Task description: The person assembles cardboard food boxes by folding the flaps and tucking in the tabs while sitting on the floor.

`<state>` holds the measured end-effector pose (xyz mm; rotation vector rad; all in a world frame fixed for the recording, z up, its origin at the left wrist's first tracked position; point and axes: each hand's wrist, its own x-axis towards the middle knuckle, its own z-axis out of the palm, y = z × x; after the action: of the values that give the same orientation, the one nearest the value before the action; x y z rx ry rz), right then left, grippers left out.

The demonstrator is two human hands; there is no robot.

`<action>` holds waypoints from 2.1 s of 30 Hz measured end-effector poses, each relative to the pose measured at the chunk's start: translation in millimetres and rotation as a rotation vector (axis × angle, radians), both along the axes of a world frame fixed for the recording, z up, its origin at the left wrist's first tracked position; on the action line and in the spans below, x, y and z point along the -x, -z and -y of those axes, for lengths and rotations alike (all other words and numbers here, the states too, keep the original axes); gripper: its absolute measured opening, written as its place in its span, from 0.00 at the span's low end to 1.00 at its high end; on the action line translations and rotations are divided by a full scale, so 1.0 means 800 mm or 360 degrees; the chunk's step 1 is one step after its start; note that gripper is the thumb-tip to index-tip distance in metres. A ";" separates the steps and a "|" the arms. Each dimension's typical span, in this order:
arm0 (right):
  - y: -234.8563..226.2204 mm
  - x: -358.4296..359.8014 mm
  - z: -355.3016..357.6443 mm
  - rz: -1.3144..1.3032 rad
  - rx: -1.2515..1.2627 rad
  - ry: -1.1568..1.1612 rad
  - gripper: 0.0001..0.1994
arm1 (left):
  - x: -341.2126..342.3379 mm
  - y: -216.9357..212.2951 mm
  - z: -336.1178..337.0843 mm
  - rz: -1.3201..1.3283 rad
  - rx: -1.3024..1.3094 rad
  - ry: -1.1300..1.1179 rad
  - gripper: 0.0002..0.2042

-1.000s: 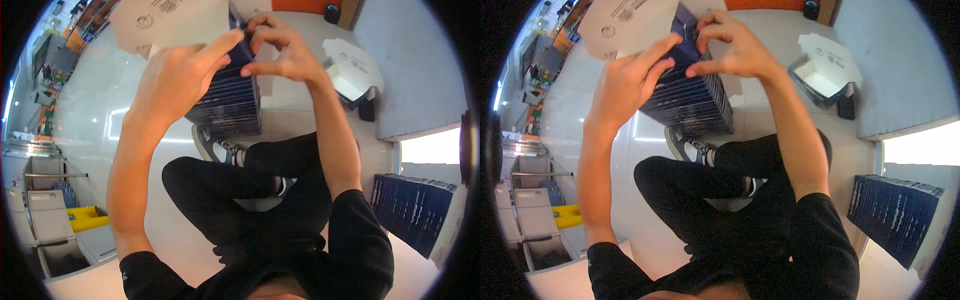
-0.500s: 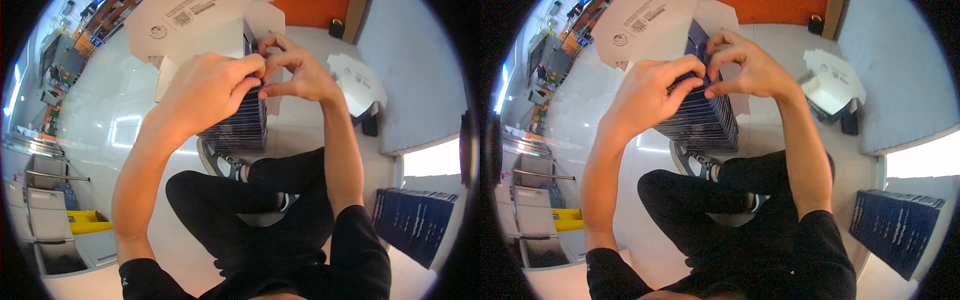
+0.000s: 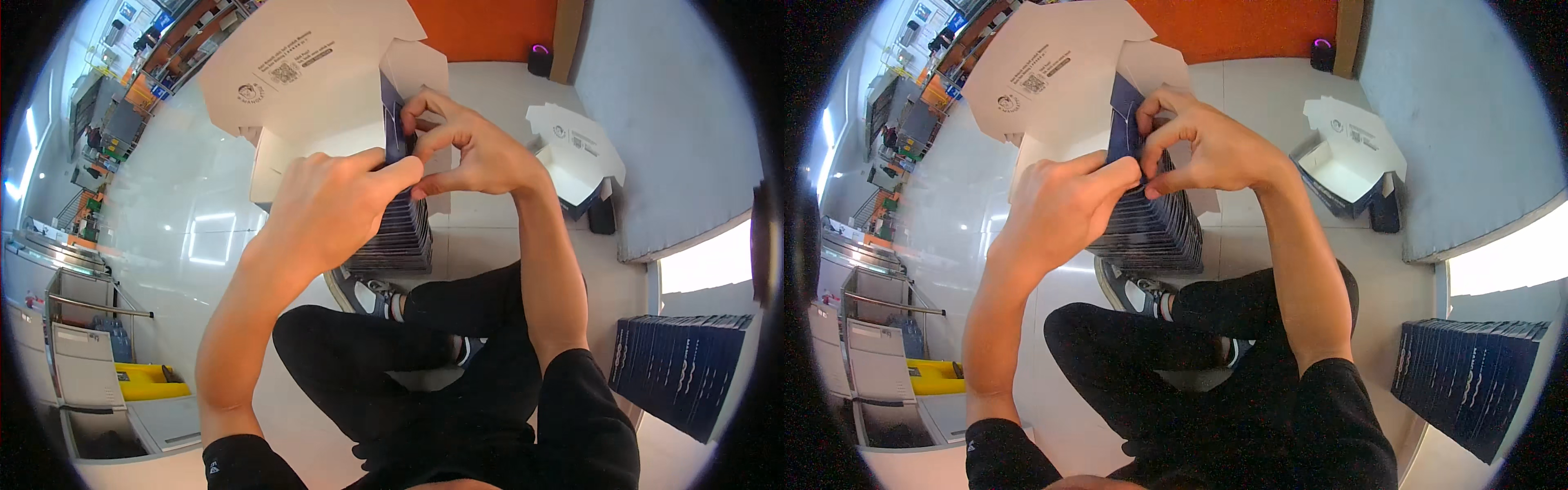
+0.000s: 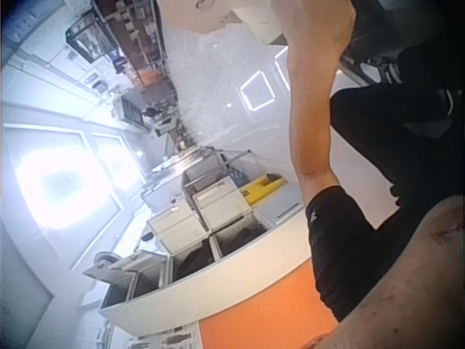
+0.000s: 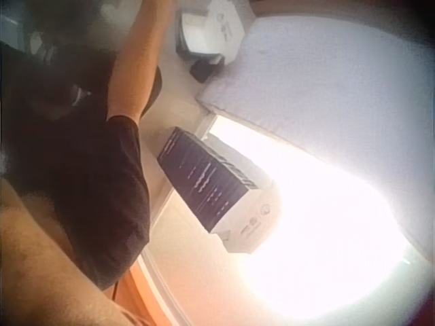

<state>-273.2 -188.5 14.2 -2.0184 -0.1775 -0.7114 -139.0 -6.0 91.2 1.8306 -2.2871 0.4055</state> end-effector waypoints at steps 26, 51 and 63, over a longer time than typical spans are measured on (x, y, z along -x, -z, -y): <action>-0.004 0.006 -0.035 0.0115 0.0989 0.0895 0.09 | -0.054 -0.043 0.071 0.0360 -0.0209 0.0317 0.08; 0.005 -0.018 -0.045 -0.0097 0.0963 0.1236 0.06 | -0.073 -0.057 0.109 0.0503 -0.0346 0.0373 0.08; 0.012 -0.030 -0.052 -0.0103 0.0927 0.1436 0.03 | -0.060 -0.070 0.114 0.0407 -0.0531 0.0316 0.09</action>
<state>-249.5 -147.0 4.6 -2.6739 0.6871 -1.2410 -90.9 -97.1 146.9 1.7487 -2.8284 0.2498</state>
